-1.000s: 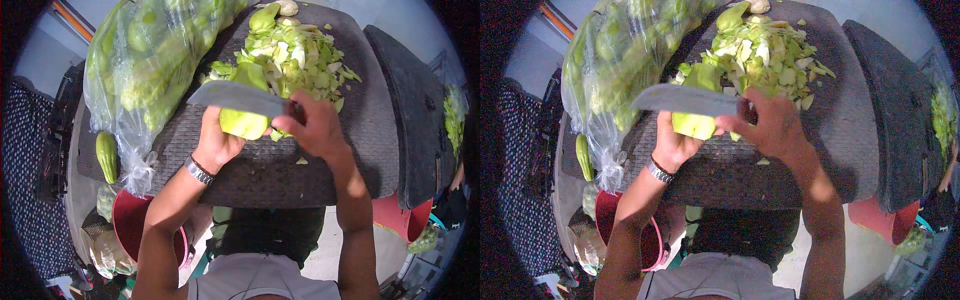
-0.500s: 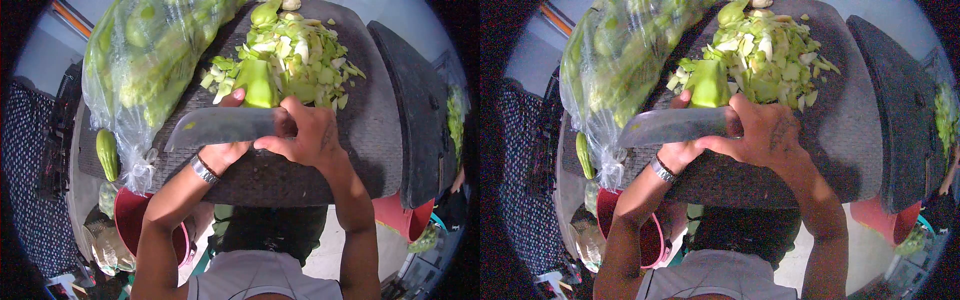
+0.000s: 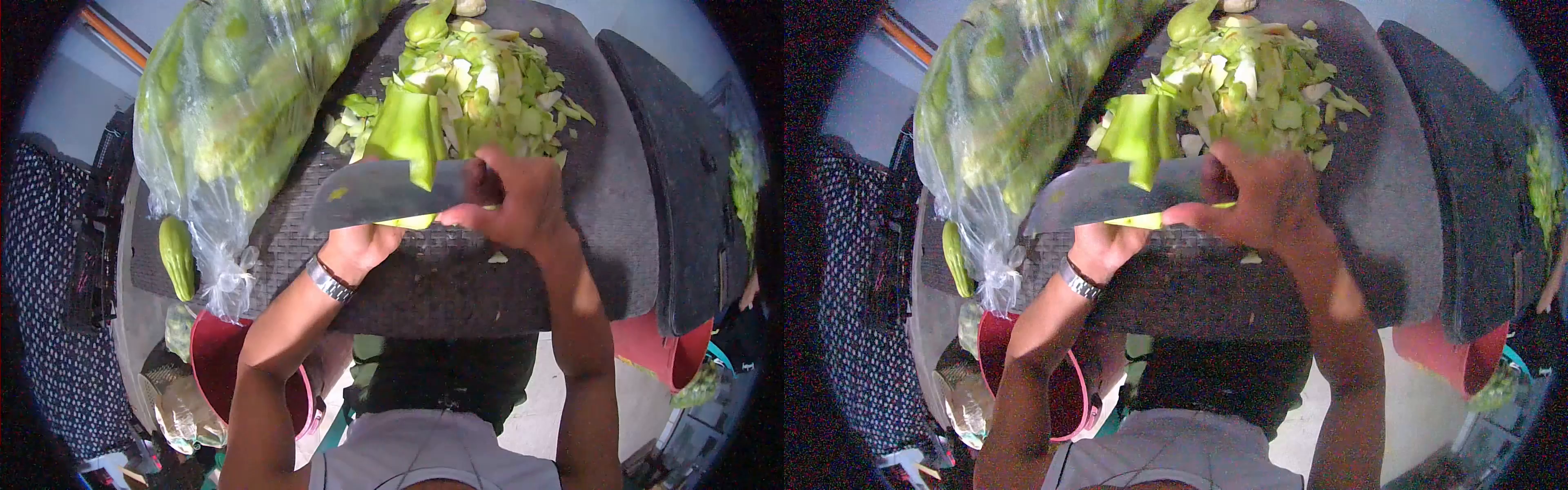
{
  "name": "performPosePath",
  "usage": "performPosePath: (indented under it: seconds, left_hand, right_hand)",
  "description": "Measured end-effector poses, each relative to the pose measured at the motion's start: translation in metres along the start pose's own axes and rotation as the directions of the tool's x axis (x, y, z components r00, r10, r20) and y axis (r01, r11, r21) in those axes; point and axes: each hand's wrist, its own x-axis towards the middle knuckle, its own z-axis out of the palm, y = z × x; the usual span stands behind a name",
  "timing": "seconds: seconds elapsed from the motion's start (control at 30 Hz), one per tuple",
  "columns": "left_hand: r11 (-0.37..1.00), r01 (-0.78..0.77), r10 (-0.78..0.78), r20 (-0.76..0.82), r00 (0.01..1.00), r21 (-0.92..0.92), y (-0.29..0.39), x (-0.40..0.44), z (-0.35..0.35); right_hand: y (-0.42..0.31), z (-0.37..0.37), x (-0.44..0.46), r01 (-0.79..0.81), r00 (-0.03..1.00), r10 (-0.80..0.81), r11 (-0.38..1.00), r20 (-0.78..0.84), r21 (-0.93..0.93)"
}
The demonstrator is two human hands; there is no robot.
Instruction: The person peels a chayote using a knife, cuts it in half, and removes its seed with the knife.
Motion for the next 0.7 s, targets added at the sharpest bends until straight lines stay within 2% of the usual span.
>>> performPosePath:
  seconds: [0.1,0.13,0.33,0.37,0.43,0.47,0.57,0.67,0.7]
  left_hand:
    - [0.994,0.067,-0.081,0.187,0.979,0.082,0.007,-0.002,0.017]
    - [0.995,0.074,-0.080,0.097,0.992,0.062,0.005,-0.001,0.019]
    - [0.997,0.069,-0.072,0.121,0.990,0.027,0.010,-0.001,0.020]
    - [0.990,0.061,-0.075,0.115,0.991,0.125,0.011,-0.002,0.022]
    - [0.949,0.022,-0.065,0.128,0.990,0.314,0.018,0.003,0.030]
    - [0.958,-0.026,-0.020,0.158,0.987,0.285,0.023,0.004,0.035]
    - [0.974,-0.073,0.040,0.156,0.987,0.212,0.029,0.003,0.040]
    - [0.966,-0.074,0.063,0.051,0.997,0.246,0.024,0.004,0.040]
    - [0.961,-0.074,0.075,0.010,0.997,0.265,0.022,0.005,0.040]
  right_hand:
    - [0.014,-0.008,0.003,-0.017,1.000,0.018,0.999,0.025,-0.039]
    - [0.015,-0.009,0.004,-0.035,0.999,0.036,0.998,0.026,-0.046]
    - [0.016,-0.011,0.007,-0.031,0.999,0.032,0.997,0.002,-0.067]
    - [0.022,-0.013,0.006,-0.034,0.999,0.033,0.997,-0.007,-0.073]
    - [0.044,-0.020,0.005,-0.174,0.984,0.159,0.955,-0.082,-0.240]
    - [0.053,-0.024,0.006,-0.245,0.968,0.214,0.917,-0.129,-0.316]
    - [0.060,-0.034,0.011,-0.474,0.880,0.445,0.842,-0.168,-0.257]
    - [0.046,-0.039,0.013,-0.511,0.857,0.494,0.853,-0.148,-0.111]
    - [0.038,-0.037,0.014,-0.486,0.872,0.482,0.873,-0.079,-0.036]
